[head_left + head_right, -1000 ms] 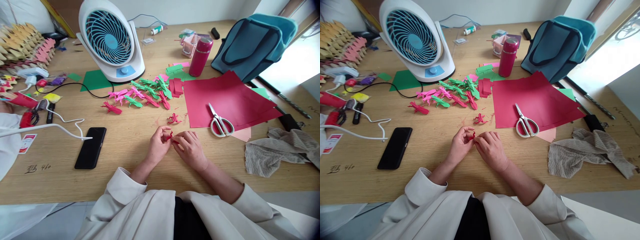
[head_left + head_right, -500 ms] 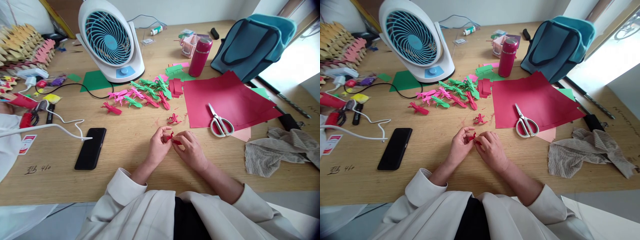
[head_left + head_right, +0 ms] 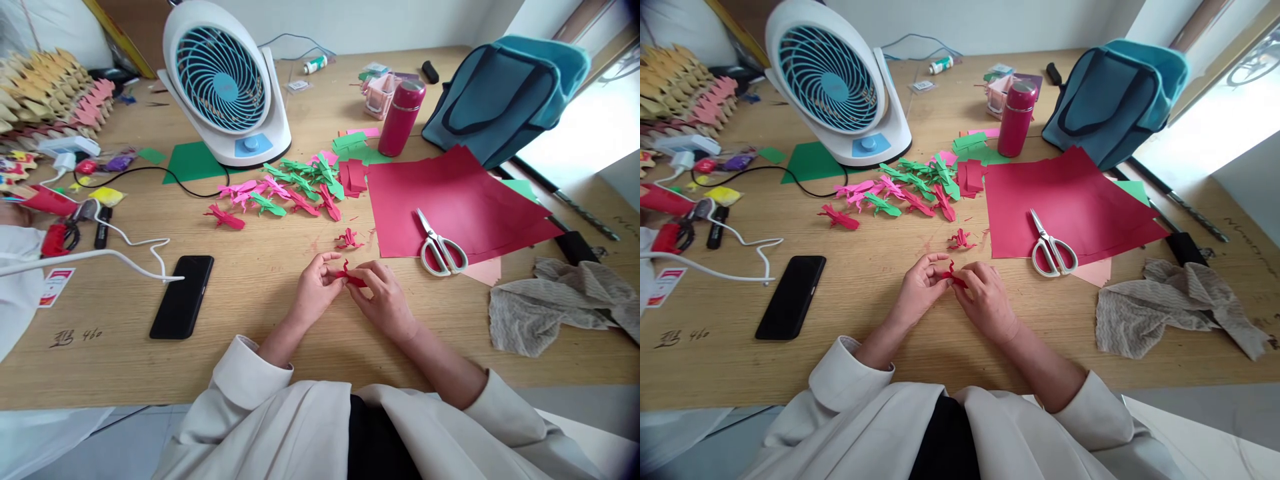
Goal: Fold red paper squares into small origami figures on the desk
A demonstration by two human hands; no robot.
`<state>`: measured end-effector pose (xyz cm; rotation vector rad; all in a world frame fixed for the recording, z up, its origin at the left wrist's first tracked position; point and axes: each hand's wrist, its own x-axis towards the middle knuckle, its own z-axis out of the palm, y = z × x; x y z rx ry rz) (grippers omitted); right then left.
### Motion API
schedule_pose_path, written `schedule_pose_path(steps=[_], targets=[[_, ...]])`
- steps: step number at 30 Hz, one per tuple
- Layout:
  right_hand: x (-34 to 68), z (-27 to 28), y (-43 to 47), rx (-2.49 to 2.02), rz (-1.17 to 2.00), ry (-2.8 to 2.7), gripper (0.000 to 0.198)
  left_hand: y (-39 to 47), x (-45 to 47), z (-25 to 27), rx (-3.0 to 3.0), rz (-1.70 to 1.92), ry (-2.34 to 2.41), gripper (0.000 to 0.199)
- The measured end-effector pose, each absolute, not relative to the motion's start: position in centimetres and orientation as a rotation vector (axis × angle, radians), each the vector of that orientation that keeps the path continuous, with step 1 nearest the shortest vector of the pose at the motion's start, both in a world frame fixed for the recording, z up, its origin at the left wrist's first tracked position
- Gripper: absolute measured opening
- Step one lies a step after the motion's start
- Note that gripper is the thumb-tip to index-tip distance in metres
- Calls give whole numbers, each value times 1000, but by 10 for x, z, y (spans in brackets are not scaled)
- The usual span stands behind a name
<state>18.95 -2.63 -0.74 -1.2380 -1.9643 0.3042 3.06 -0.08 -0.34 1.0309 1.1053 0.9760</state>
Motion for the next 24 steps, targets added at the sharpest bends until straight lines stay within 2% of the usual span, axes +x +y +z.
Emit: schedule_pose_path(steps=[4, 13, 17, 22, 24], targets=[[190, -8, -25, -1220, 371, -1939, 19, -1, 31, -3, 1039, 986, 1106, 48], [196, -4, -22, -1223, 408, -1867, 19, 6, 16, 4, 1179, 1136, 1121, 35], [200, -6, -18, -1246, 421, -1793, 19, 29, 5, 9, 1623, 1073, 1254, 18], [207, -4, -12, -1297, 403, -1706, 18, 76, 9, 22, 2374, 787, 943, 37], [210, -2, -10, -1326, 390, -1692, 18, 92, 15, 23, 2482, 657, 815, 35]])
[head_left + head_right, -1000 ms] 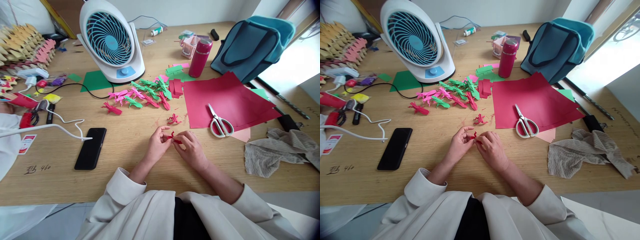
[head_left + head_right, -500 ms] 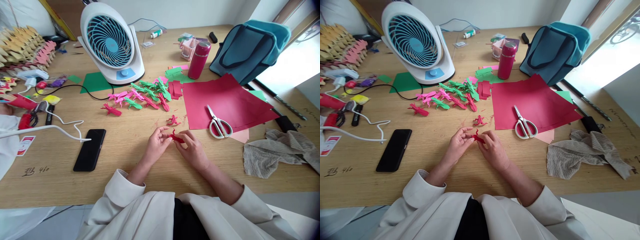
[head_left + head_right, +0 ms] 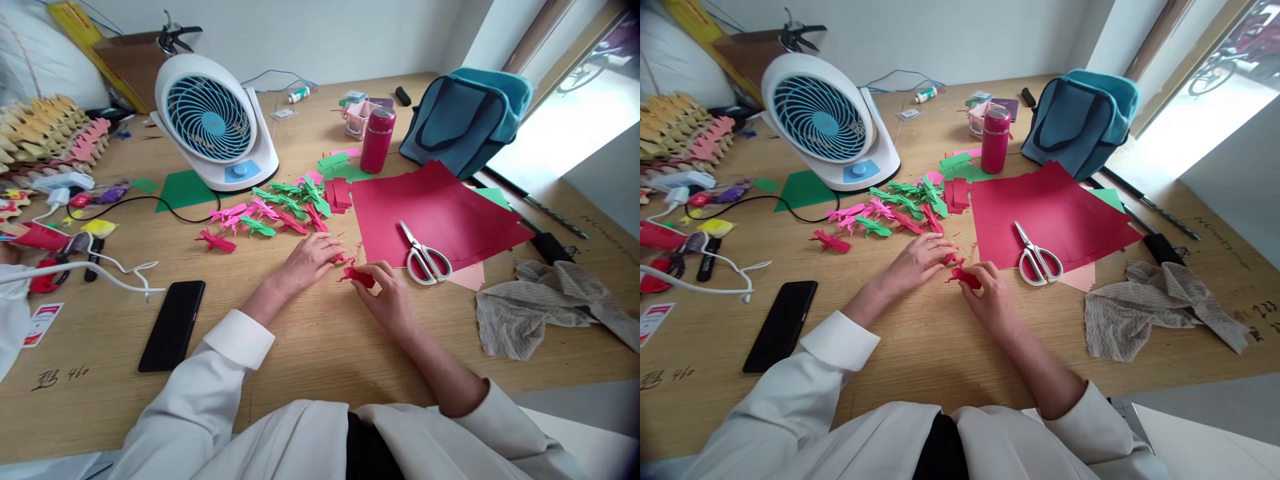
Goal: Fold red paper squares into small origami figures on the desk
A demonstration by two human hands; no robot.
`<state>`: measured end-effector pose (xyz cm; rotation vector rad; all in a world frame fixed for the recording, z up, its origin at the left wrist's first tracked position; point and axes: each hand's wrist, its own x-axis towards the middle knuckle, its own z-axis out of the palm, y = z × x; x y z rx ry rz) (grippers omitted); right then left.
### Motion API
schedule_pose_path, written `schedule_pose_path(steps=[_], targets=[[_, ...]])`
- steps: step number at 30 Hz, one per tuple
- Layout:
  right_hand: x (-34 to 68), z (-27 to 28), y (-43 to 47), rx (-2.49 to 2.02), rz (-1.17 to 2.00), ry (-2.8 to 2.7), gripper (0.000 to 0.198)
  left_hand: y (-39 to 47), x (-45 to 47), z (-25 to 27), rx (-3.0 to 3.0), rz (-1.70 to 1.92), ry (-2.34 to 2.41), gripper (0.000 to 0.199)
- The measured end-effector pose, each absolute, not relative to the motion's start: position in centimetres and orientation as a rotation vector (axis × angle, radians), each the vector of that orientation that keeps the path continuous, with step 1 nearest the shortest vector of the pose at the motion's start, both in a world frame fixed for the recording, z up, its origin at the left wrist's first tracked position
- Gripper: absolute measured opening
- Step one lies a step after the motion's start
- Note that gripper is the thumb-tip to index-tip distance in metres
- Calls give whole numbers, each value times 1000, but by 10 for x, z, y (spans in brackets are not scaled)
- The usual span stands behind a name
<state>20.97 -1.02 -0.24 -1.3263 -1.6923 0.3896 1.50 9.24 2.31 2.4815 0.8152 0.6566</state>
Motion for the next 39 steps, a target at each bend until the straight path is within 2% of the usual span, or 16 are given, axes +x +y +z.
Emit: schedule_pose_path(steps=[3, 9, 17, 23, 27, 30, 34, 39], targets=[[212, -1, -8, -1366, 380, -1685, 18, 110, 21, 22, 2563, 504, 699, 25], [211, -1, -7, -1379, 422, -1685, 18, 122, 16, 20, 2679, 309, 590, 22], [213, -1, -6, -1403, 403, -1680, 18, 117, 12, 15, 2659, 325, 711, 15], [212, -4, -6, -1409, 398, -1699, 18, 95, 8, 19, 2566, 482, 862, 8], [214, -1, -6, -1405, 376, -1693, 18, 84, 7, 21, 2556, 507, 945, 18], [220, 7, -4, -1429, 346, -1633, 18, 77, 14, 21, 2574, 530, 948, 17], [231, 19, 0, -1487, 235, -1541, 15, 63, 35, 19, 2586, 550, 998, 32], [236, 24, 2, -1498, 181, -1524, 15, 51, 62, 8, 2592, 492, 1185, 35]])
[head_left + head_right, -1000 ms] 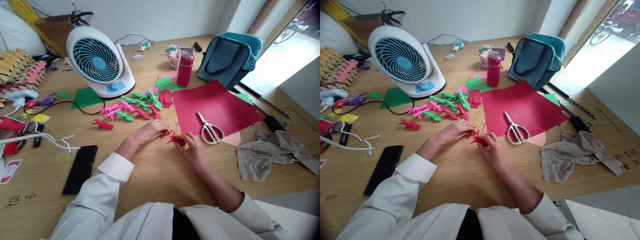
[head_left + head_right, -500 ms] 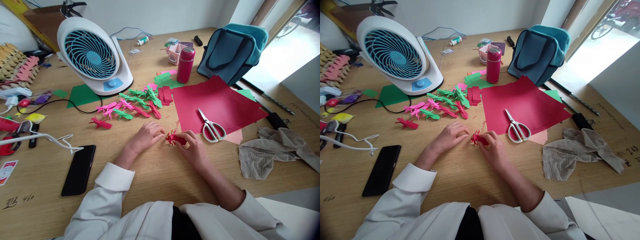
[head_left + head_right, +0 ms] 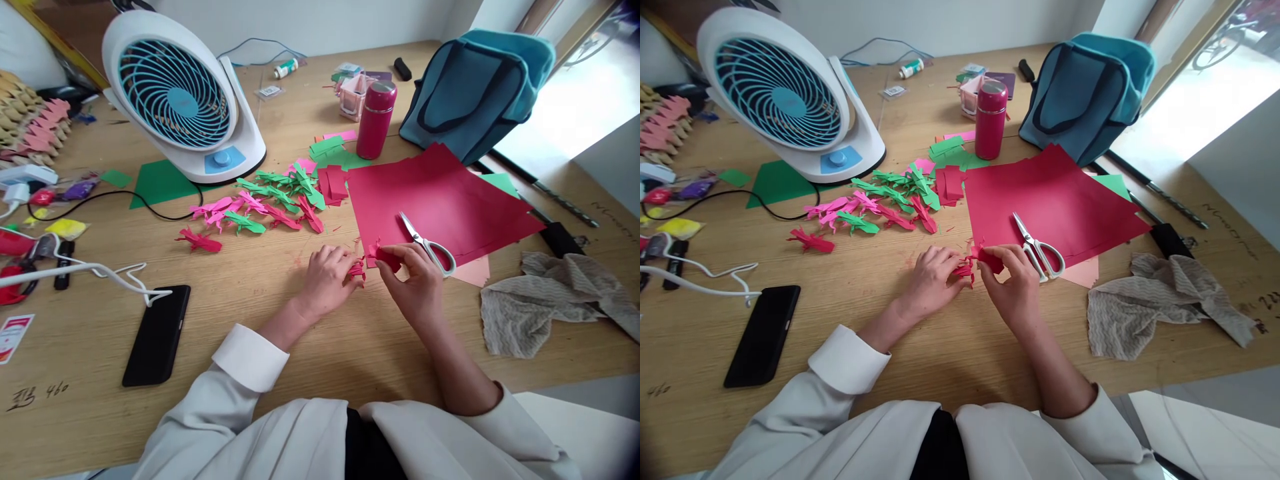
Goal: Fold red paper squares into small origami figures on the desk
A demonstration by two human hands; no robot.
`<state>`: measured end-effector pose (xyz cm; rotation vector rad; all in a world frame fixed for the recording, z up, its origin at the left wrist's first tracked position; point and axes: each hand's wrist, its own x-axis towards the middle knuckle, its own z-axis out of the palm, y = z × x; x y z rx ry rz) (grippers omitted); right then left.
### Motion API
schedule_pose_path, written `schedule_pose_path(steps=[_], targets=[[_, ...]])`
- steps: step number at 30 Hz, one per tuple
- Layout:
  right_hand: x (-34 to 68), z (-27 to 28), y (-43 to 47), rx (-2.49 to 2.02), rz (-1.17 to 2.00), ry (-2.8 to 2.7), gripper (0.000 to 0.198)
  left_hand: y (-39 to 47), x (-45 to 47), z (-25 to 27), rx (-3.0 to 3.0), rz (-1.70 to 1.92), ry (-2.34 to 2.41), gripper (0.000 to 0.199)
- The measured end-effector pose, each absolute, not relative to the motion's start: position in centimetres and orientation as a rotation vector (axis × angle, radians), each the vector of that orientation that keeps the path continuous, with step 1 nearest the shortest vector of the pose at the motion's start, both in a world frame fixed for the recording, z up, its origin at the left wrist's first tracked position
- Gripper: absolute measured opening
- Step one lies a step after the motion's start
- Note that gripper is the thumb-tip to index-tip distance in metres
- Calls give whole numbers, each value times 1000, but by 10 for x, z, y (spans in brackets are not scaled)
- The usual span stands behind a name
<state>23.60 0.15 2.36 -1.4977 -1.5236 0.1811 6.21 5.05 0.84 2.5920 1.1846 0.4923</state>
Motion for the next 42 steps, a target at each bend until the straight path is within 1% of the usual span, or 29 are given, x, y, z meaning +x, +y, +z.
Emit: schedule_pose_path(steps=[5, 13, 20, 28, 34, 42], targets=[[234, 23, 0, -1482, 221, -1542, 13, 51, 65, 1, 2607, 439, 1205, 22], [234, 18, -1, -1460, 376, -1639, 16, 69, 42, 14, 2413, 626, 1197, 15], [233, 15, -1, -1431, 403, -1734, 15, 77, 31, 25, 2368, 727, 1059, 17], [232, 15, -2, -1378, 396, -1807, 17, 73, 29, 36, 2442, 609, 1041, 16], [232, 14, -2, -1354, 392, -1846, 19, 73, 28, 37, 2513, 556, 1000, 21], [232, 12, -2, -1322, 402, -1866, 19, 73, 28, 39, 2519, 526, 934, 18]])
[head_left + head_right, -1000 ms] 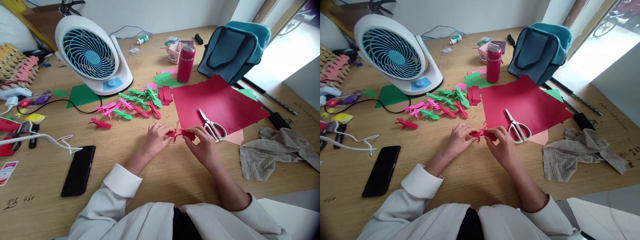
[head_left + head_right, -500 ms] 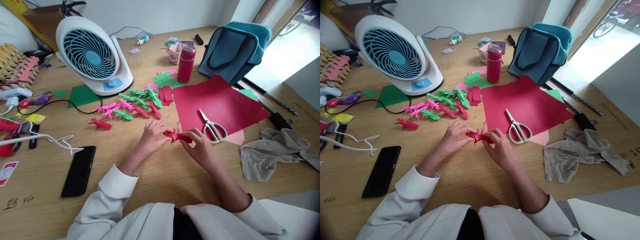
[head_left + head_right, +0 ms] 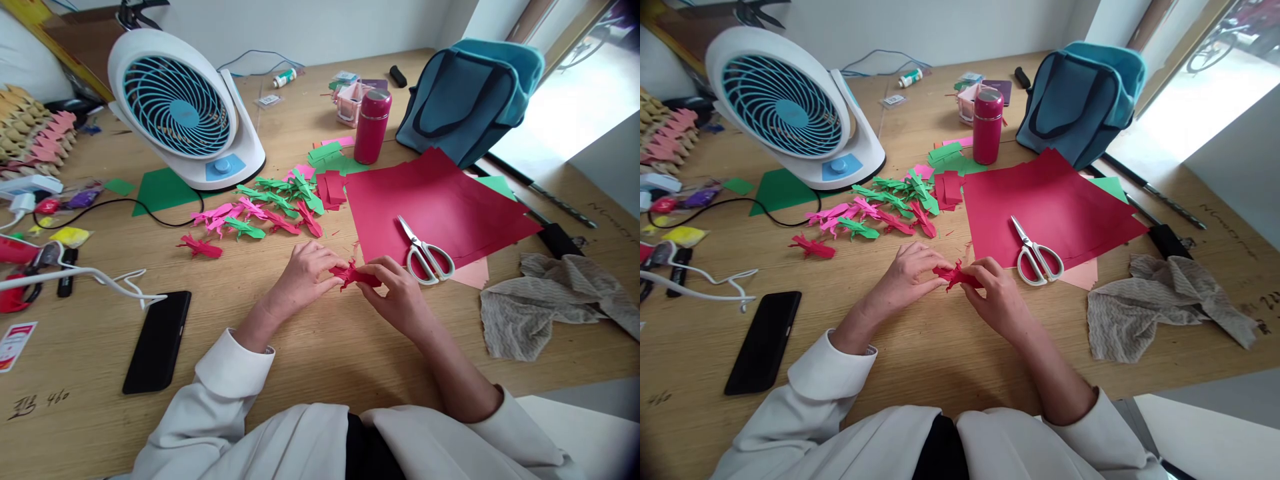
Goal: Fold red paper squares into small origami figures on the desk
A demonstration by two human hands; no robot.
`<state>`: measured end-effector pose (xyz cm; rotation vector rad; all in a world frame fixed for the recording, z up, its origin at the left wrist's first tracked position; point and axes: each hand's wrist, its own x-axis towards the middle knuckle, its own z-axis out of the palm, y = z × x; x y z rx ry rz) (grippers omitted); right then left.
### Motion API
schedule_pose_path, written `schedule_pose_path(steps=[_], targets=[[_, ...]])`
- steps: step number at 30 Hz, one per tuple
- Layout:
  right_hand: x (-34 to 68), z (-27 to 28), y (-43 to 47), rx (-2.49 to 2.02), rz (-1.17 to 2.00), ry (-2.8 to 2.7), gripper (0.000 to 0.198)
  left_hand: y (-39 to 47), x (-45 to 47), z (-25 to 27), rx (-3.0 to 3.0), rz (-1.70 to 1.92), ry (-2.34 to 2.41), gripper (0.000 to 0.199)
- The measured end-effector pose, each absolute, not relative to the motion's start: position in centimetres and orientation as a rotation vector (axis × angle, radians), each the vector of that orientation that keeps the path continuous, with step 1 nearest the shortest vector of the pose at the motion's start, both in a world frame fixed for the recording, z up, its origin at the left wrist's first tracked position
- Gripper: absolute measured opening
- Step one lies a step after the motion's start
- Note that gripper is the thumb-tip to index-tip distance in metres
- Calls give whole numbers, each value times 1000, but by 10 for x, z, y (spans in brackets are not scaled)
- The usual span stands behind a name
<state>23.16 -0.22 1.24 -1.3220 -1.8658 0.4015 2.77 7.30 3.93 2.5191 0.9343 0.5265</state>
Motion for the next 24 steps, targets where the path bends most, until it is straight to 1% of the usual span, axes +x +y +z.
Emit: schedule_pose_path(steps=[12, 16, 24], targets=[[230, 12, -4, -1272, 452, -1860, 21, 75, 26, 41, 2364, 644, 781, 18], [229, 9, -5, -1281, 461, -1840, 23, 75, 25, 40, 2323, 608, 738, 16], [226, 12, -5, -1321, 511, -1769, 21, 73, 22, 43, 2158, 564, 733, 26]])
